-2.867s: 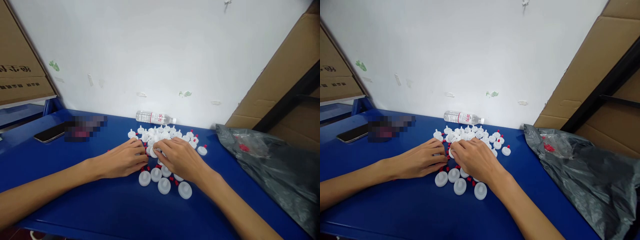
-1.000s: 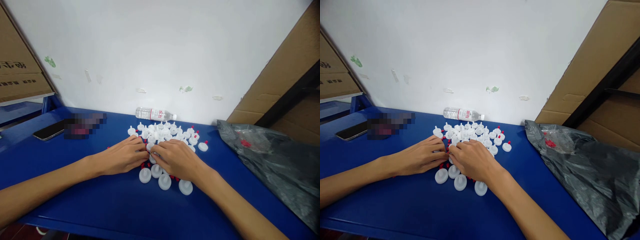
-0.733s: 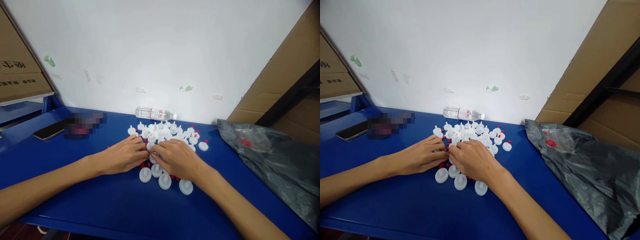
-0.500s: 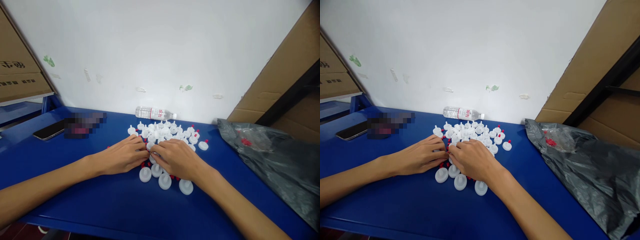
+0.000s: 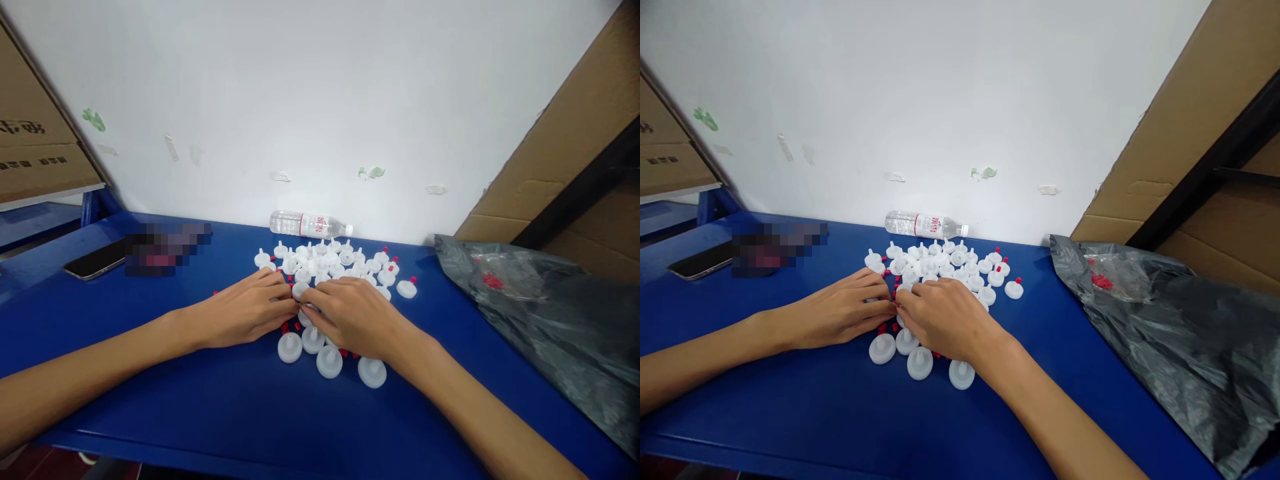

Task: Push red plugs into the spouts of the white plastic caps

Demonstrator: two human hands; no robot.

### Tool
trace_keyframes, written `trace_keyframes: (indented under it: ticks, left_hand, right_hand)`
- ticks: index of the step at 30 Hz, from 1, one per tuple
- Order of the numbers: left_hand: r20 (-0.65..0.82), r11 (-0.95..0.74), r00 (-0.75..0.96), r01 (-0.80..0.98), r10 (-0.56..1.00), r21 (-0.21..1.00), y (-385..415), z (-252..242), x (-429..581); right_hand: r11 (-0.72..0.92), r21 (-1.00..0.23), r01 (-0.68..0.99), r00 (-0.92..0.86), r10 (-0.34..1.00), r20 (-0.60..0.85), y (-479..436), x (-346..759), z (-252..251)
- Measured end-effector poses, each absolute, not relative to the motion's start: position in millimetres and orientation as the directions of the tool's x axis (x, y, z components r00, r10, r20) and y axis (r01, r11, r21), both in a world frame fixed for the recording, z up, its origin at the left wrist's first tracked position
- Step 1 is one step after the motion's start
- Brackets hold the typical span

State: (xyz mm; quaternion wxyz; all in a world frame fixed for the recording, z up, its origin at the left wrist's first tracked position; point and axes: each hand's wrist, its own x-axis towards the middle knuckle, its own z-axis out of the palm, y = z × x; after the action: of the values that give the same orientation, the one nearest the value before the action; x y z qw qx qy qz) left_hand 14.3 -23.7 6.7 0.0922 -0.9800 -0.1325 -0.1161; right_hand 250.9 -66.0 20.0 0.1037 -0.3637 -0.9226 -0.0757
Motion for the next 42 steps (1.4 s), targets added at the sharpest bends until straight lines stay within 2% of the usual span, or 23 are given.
trace_keyframes:
  ticks: [19, 28, 42]
  left_hand:
    - [0.247, -0.947, 0.938, 0.284, 0.243, -0.148, -24.6, 8.3, 14.4]
    - [0.252, -0.953, 0.926, 0.301, 0.282, -0.039, -23.1, 6.2, 14.4]
    - [0.251, -0.940, 0.931, 0.307, 0.265, -0.147, -23.4, 5.9, 13.1]
  right_hand:
    - [0.717, 0.055, 0.695, -0.706, 0.664, 0.247, -66.6, 252.4, 20.2]
    - [0.712, 0.035, 0.701, -0.699, 0.677, 0.230, -67.4, 251.7, 20.4]
    - [0.713, 0.068, 0.698, -0.704, 0.665, 0.250, -67.2, 251.1, 19.6]
